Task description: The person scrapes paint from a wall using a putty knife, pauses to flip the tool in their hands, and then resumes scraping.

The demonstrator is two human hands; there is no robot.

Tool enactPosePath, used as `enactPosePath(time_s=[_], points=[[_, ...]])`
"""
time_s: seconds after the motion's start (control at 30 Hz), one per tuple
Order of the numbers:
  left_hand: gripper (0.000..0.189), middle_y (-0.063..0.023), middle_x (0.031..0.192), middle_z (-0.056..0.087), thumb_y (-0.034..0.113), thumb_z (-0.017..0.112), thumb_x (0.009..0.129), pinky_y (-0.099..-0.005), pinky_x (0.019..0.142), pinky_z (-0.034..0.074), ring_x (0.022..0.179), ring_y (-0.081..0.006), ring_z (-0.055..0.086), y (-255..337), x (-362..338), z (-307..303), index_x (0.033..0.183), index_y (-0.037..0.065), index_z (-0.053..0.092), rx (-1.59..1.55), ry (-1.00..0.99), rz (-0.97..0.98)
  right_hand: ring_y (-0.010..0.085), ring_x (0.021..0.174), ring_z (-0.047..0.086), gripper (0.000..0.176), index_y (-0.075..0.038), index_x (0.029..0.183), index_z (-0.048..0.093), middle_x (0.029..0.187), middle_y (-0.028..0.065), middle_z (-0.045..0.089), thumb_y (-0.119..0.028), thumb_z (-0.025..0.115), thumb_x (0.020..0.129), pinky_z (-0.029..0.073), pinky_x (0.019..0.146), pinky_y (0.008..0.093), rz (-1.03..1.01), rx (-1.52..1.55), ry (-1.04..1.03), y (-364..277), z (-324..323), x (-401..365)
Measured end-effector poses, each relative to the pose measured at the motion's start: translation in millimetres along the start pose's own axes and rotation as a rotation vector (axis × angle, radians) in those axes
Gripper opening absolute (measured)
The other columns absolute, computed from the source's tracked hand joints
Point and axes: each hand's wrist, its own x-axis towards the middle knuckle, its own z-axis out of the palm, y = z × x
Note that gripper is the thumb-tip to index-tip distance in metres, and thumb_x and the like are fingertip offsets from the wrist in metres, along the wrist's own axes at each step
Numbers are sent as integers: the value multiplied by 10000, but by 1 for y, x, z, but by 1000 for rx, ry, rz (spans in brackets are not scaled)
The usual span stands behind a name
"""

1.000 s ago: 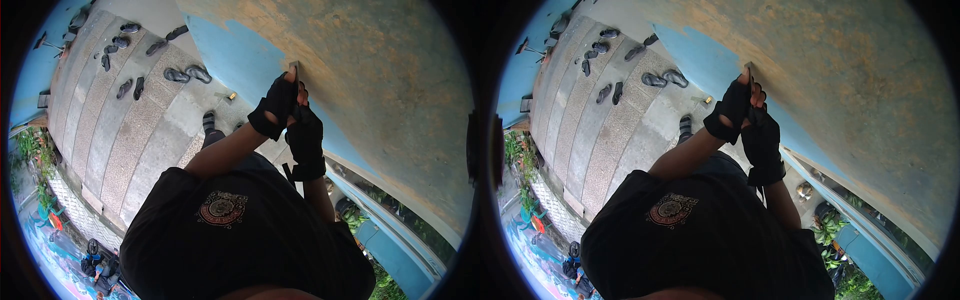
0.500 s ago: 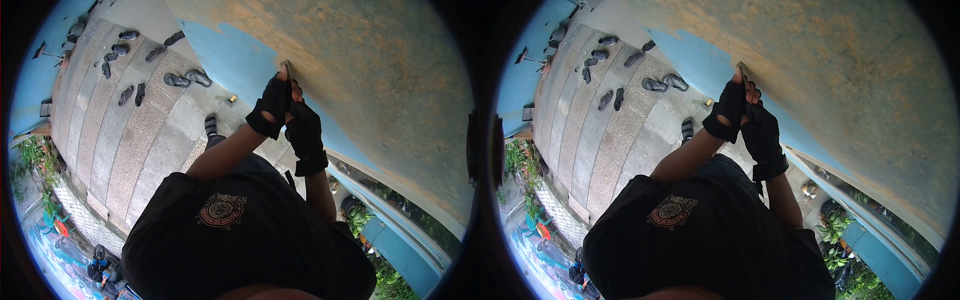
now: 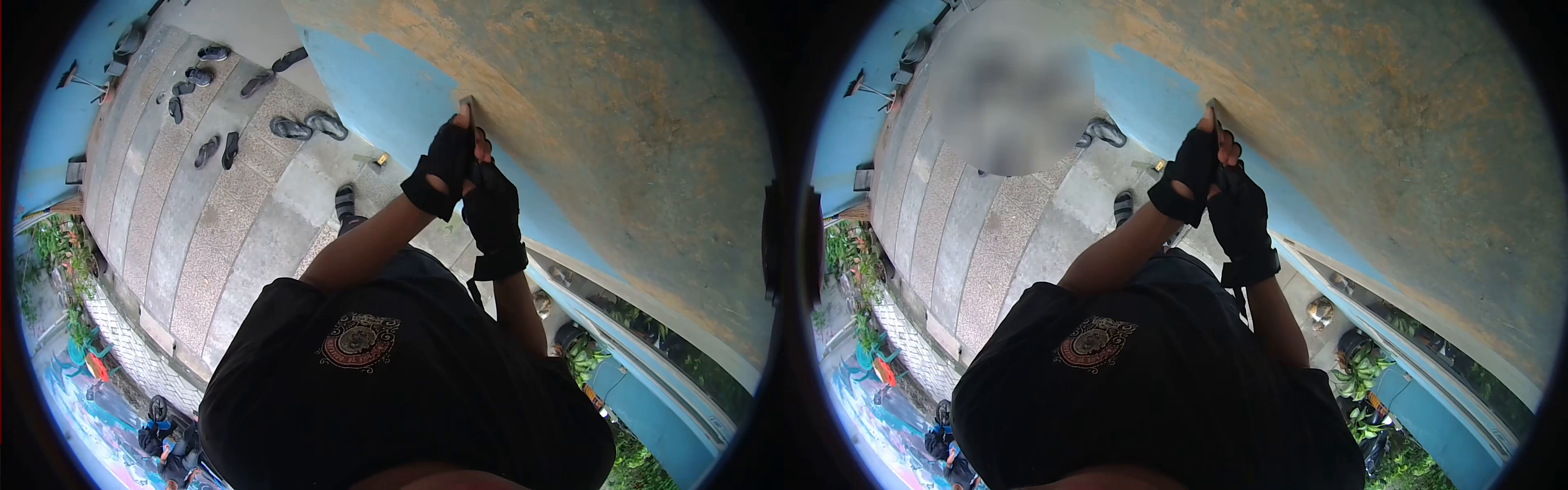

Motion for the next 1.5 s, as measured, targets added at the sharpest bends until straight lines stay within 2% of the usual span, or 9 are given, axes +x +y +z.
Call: enactPosePath(time_s=[0.03,0.7,0.83,1.03,1.1,1.23,1.3,1.43,1.5], points=[[517,-13,538,439,546,457,978,-322,537,445,589,-171,505,0,-2,4,661,138,491,10,12,-34,156,752,598,225,-28,1095,632,831,115,663,-80,612,877,487,718,297,-37,5,27,1,-1,-1],[484,-8,542,438,535,448,987,-317,529,447,584,-172,503,1,15,-11,708,141,483,-29,85,-1,199,742,647,275,-28,1123,637,845,102,677,-96,623,857,506,694,323,-141,-103,3,22,2,15],[497,-9,560,448,563,459,971,-312,521,445,593,-179,508,2,14,-18,713,138,480,-51,29,-19,228,753,656,236,-42,1070,647,854,99,678,-127,629,850,503,679,334,121,3,-88,5,7,15],[484,-11,577,458,557,474,968,-322,564,456,620,-179,520,21,31,-32,711,147,482,43,137,79,343,861,637,220,-27,1025,604,905,164,642,-114,624,824,515,747,386,-338,-517,-134,24,20,44],[480,-21,628,497,557,470,968,-340,627,496,681,-188,563,32,36,-56,743,134,499,-24,9,19,358,899,636,261,-24,1078,603,957,174,648,-114,619,833,515,769,399,-50,-173,-179,9,28,46],[443,-47,766,609,532,496,966,-362,693,526,781,-211,620,34,-8,-60,824,116,555,121,86,-136,251,703,599,247,-34,1070,633,755,122,563,-72,612,827,485,648,365,-591,-360,84,34,34,16],[385,-88,958,673,482,532,965,-384,750,537,886,-243,650,31,-31,-69,967,101,594,57,113,-338,168,618,546,423,-48,1279,572,699,59,510,-58,585,857,466,594,313,-73,-78,-56,14,13,-16],[353,-118,1084,671,432,558,965,-386,756,534,914,-253,653,31,-57,-94,1068,95,587,123,166,-335,45,498,431,521,-69,1426,454,676,-43,458,-46,542,914,373,460,213,116,175,-138,26,-32,-34],[347,-120,1092,666,405,566,966,-383,768,531,915,-250,652,35,-64,-100,1107,88,558,166,178,-270,80,681,484,560,-117,1425,469,760,-5,474,-31,564,880,444,644,255,354,266,-218,15,-51,-26]])
